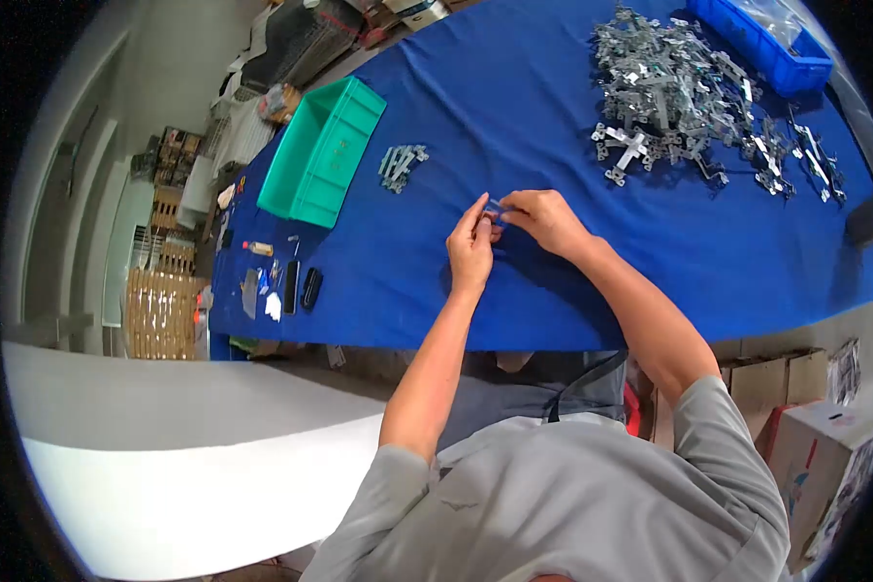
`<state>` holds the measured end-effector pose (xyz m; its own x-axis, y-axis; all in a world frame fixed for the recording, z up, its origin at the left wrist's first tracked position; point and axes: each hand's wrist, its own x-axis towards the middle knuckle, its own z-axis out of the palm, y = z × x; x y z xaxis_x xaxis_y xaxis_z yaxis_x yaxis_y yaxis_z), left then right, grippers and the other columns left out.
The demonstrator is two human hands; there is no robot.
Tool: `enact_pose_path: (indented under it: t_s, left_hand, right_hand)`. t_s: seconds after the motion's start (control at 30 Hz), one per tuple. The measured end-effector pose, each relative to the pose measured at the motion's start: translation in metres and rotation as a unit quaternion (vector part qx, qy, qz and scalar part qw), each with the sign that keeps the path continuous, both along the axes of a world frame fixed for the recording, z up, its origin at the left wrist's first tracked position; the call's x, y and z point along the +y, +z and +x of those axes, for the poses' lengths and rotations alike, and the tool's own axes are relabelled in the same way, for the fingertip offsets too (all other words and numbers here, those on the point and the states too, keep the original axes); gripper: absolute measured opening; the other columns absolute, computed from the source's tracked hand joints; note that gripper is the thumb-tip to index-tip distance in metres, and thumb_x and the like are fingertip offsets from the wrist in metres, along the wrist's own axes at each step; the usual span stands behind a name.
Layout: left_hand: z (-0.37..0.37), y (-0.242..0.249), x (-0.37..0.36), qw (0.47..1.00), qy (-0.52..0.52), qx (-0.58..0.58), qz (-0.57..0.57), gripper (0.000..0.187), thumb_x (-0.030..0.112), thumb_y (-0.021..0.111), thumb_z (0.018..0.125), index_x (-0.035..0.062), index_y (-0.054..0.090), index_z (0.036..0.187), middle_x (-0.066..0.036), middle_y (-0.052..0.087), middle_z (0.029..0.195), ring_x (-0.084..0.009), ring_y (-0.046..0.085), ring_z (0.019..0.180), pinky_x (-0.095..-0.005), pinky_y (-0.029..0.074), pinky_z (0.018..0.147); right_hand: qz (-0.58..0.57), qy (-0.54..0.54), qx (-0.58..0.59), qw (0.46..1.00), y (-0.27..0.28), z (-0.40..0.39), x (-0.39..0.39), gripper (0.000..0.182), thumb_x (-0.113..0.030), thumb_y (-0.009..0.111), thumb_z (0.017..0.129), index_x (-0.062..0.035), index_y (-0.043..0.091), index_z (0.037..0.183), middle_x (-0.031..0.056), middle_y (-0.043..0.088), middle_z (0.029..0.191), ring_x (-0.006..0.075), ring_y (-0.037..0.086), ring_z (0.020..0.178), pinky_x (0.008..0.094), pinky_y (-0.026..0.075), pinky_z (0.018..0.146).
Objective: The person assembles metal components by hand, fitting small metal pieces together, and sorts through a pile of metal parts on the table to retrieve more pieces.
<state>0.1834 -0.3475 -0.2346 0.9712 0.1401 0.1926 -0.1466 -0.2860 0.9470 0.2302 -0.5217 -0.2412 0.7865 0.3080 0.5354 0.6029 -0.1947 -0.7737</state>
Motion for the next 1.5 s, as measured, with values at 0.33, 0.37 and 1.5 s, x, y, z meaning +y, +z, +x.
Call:
enact_pose_path:
  t_s: [0.33,0.37,1.5]
  left_hand:
    - [0.005,-0.001,0.006,0.999,-0.006,0.026,-0.044,0.028,0.009,0.055,0.105,0.002,0.067,0.13,-0.007,0.072,0.097,-0.0108,0.069,0.079,-0.0247,0.058,0.072]
    - [0.004,-0.001,0.007,0.998,-0.012,0.023,-0.049,0.027,0.009,0.056,0.105,0.0013,0.067,0.128,-0.007,0.072,0.096,-0.011,0.069,0.08,-0.0246,0.058,0.072]
    - [0.001,-0.002,0.014,0.996,-0.063,-0.068,0.004,0.021,-0.002,0.055,0.099,-0.0029,0.071,0.112,-0.012,0.073,0.107,-0.0176,0.073,0.082,-0.0289,0.059,0.071]
  right_hand:
    - [-0.032,-0.008,0.083,0.996,0.012,-0.005,-0.007,0.018,-0.014,0.07,0.092,0.0001,0.068,0.103,0.0212,0.072,0.088,0.0389,0.071,0.084,0.046,0.054,0.073]
    - [-0.028,-0.01,0.091,0.995,0.012,-0.006,-0.008,0.017,-0.014,0.07,0.092,-0.0001,0.068,0.101,0.0212,0.072,0.088,0.0386,0.071,0.083,0.0457,0.054,0.072]
    - [-0.052,-0.104,0.1,0.988,0.019,-0.026,0.014,0.012,-0.01,0.07,0.095,0.0015,0.069,0.098,0.0111,0.061,0.081,0.0175,0.058,0.068,0.033,0.045,0.061]
